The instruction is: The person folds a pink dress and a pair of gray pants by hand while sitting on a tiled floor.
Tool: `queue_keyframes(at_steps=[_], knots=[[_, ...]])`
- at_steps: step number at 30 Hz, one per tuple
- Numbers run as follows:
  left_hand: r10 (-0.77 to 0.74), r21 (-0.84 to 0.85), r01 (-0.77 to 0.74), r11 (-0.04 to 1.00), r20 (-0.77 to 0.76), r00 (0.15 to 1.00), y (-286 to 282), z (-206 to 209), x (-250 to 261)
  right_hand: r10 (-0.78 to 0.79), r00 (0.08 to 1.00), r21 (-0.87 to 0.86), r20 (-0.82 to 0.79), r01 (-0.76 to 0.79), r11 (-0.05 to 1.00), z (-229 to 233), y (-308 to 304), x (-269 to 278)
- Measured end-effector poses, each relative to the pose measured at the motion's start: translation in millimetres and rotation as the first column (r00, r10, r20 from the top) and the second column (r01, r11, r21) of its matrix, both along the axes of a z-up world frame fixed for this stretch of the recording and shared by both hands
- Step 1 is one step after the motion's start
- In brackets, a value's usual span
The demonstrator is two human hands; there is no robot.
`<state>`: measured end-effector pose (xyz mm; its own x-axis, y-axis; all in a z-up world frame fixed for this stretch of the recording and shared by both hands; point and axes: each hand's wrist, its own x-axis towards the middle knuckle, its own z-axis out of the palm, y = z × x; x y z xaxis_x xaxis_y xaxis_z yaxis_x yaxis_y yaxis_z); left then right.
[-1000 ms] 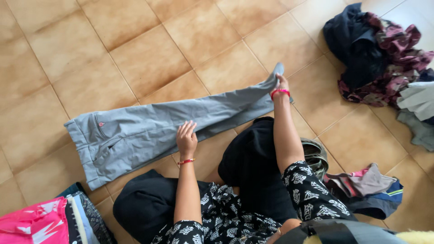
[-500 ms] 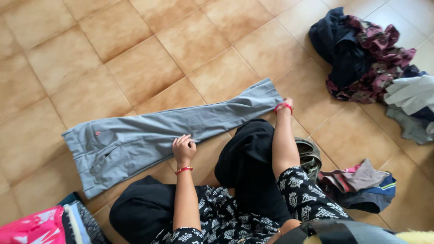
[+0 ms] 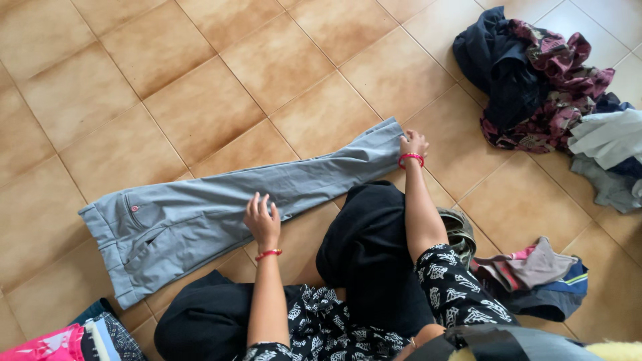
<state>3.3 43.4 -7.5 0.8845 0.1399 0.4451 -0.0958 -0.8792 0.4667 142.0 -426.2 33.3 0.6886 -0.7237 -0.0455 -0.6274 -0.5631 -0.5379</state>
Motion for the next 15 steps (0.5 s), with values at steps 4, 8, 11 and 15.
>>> queue_keyframes(at_steps=[4, 8, 11, 15], knots=[[-0.034, 0.053, 0.036, 0.998, -0.037, 0.999, 21, 6, 37, 0.091, 0.996, -0.075, 0.012, -0.090, 0.993, -3, 2, 9], [-0.128, 0.157, 0.147, 0.977, -0.125, 0.984, 39, 11, 82, 0.060, 0.996, -0.062, -0.060, -0.064, 0.996, -8, -1, 16], [-0.209, 0.226, 0.242, 0.944, -0.157, 0.965, 38, 8, 111, 0.043, 0.999, -0.135, 0.012, -0.041, 0.990, -12, -6, 17], [-0.243, 0.256, 0.309, 0.916, -0.260, 0.935, 31, 4, 130, 0.125, 0.968, -0.197, 0.216, -0.083, 0.977, -16, -13, 8]])
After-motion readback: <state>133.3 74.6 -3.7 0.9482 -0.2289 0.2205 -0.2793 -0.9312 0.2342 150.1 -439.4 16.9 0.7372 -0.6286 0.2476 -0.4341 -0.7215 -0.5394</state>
